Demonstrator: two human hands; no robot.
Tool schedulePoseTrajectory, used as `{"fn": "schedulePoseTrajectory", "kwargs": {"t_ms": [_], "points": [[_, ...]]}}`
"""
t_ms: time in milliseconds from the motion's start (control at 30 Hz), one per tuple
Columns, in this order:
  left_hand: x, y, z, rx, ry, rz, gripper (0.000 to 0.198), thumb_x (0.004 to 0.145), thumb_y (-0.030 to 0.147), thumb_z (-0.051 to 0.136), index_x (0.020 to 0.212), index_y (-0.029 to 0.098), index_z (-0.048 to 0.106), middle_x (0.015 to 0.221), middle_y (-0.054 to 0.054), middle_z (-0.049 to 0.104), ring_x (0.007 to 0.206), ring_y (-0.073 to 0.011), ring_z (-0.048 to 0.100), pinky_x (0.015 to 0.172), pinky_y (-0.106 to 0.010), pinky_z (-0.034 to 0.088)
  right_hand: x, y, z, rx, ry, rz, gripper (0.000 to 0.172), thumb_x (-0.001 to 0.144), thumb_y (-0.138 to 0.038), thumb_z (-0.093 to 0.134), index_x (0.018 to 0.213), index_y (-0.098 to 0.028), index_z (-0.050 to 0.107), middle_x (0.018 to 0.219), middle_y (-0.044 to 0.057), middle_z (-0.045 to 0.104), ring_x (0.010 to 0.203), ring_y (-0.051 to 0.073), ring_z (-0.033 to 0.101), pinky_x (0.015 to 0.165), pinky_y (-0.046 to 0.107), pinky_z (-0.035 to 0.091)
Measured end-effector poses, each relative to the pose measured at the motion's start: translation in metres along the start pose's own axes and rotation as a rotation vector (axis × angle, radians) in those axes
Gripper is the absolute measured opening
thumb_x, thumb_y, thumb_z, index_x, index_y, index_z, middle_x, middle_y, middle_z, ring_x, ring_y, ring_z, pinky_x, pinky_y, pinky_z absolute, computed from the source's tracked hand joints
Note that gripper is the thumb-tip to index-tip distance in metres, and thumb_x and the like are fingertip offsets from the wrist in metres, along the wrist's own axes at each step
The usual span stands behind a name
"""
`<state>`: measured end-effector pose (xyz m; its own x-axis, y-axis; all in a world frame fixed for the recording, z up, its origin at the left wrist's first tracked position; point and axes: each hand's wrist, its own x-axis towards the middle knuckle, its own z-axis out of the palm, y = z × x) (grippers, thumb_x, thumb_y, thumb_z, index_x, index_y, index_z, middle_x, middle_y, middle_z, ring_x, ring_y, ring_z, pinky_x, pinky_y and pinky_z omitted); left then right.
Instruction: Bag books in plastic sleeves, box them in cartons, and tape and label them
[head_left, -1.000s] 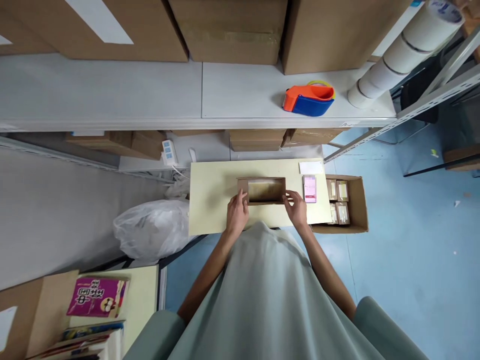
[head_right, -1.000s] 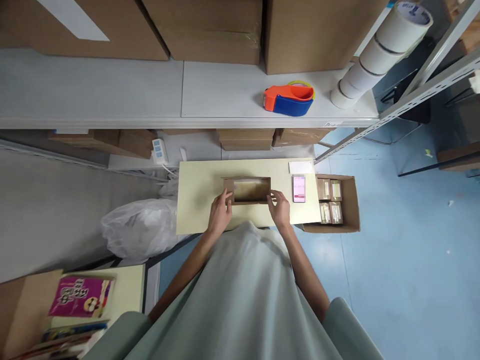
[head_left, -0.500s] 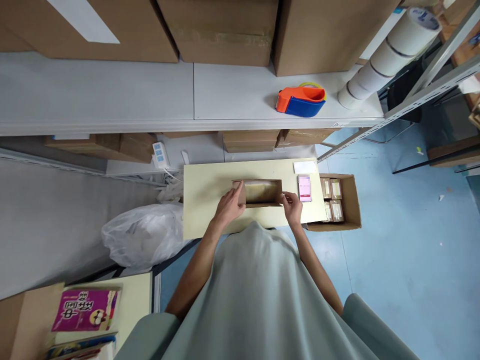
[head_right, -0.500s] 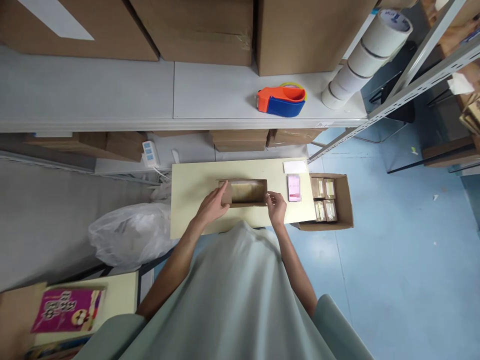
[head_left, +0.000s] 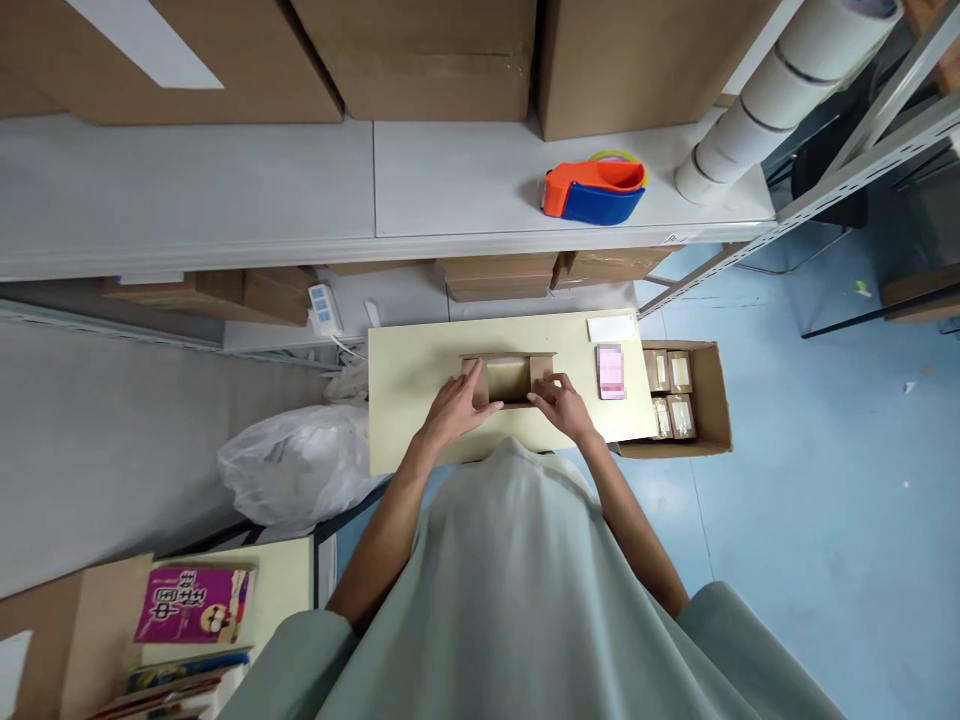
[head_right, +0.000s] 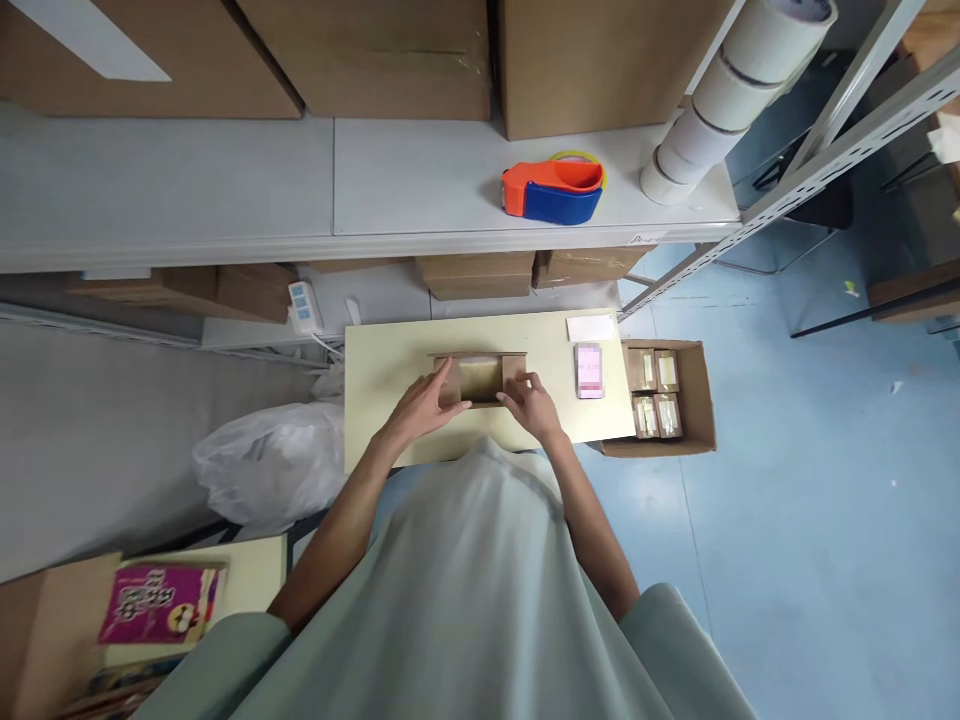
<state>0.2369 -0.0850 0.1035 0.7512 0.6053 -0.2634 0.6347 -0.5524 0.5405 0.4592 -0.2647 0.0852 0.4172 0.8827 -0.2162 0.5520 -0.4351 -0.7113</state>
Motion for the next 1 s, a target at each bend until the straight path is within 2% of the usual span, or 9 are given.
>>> {"fn": "schedulePoseTrajectory", "kwargs": {"t_ms": [133,267,333,400,467,533,667,767,1000], "points": [[-0.009,-0.014,0.001,-0.123,0.051,-0.063,0.115,0.088,0.053,0.089,0.178,0.021,0.024,0.148,-0.017,0.072,0.138,-0.0347,0.066,0.115,-0.045,0.052,0.012,0.014,-0.017,-0.06,-0.116,-0.094,0.055,0.091,-0.066,0.085,0.132,-0.029,0.079,0.145,0.012,0.067,0.111,0.03,0.076,0.096,0.045,0.067],[-0.003,-0.021,0.005,-0.217,0.124,-0.151,0.103,0.098,0.04,0.081,0.179,0.022,0.019,0.133,-0.012,0.079,0.124,-0.0282,0.075,0.105,-0.039,0.058,0.025,0.022,-0.017,-0.05,-0.13,-0.068,0.031,0.105,-0.054,0.072,0.115,-0.026,0.082,0.13,0.013,0.073,0.112,0.032,0.073,0.094,0.046,0.065],[0.006,-0.02,0.009,-0.215,0.156,-0.166,0.096,0.101,0.029,0.075,0.179,0.024,0.019,0.124,-0.009,0.08,0.113,-0.0255,0.077,0.102,-0.038,0.059,0.032,0.02,-0.008,-0.077,-0.034,0.008,0.022,0.106,-0.042,0.069,0.111,-0.024,0.08,0.12,0.015,0.074,0.116,0.035,0.069,0.099,0.05,0.063],[0.015,-0.02,0.011,-0.18,0.201,-0.171,0.091,0.1,0.02,0.072,0.178,0.026,0.025,0.123,-0.009,0.077,0.108,-0.0245,0.076,0.102,-0.039,0.06,0.037,0.017,0.002,-0.101,0.143,0.093,0.025,0.102,-0.034,0.072,0.122,-0.02,0.076,0.121,0.019,0.072,0.123,0.039,0.065,0.106,0.056,0.059],[0.022,-0.021,0.013,-0.117,0.259,-0.16,0.083,0.096,0.017,0.073,0.172,0.028,0.04,0.128,-0.011,0.07,0.115,-0.0269,0.072,0.106,-0.041,0.059,0.039,0.013,0.009,-0.093,0.286,0.123,0.049,0.097,-0.028,0.073,0.144,-0.018,0.065,0.134,0.021,0.066,0.132,0.04,0.06,0.112,0.059,0.055],[0.023,-0.023,0.014,-0.062,0.306,-0.141,0.068,0.094,0.02,0.077,0.159,0.03,0.058,0.132,-0.012,0.064,0.125,-0.0307,0.067,0.111,-0.045,0.058,0.037,0.011,0.013,-0.076,0.287,0.069,0.062,0.098,-0.026,0.068,0.158,-0.022,0.054,0.149,0.02,0.058,0.138,0.038,0.058,0.114,0.057,0.055],[0.013,-0.028,0.019,-0.068,0.283,-0.104,0.033,0.101,0.027,0.072,0.134,0.027,0.075,0.129,-0.012,0.064,0.125,-0.0303,0.067,0.112,-0.046,0.058,0.024,0.013,0.014,-0.091,0.139,-0.055,0.04,0.107,-0.029,0.054,0.145,-0.026,0.067,0.157,0.016,0.058,0.138,0.036,0.06,0.117,0.058,0.055],[0.002,-0.027,0.026,-0.135,0.265,-0.115,0.034,0.108,0.03,0.063,0.138,0.024,0.076,0.132,-0.013,0.067,0.118,-0.027,0.072,0.108,-0.042,0.061,0.013,0.017,0.015,-0.047,0.138,-0.05,0.034,0.111,-0.037,0.052,0.134,-0.027,0.074,0.159,0.014,0.06,0.139,0.034,0.062,0.113,0.056,0.058],[0.0,-0.006,0.04,-0.278,0.374,-0.258,0.033,0.109,0.03,0.061,0.137,0.023,0.076,0.14,-0.013,0.072,0.113,-0.0242,0.077,0.107,-0.041,0.064,0.014,0.017,0.02,0.097,0.253,0.039,0.037,0.111,-0.043,0.052,0.127,-0.025,0.08,0.16,0.015,0.061,0.124,0.028,0.074,0.102,0.045,0.065]]}}
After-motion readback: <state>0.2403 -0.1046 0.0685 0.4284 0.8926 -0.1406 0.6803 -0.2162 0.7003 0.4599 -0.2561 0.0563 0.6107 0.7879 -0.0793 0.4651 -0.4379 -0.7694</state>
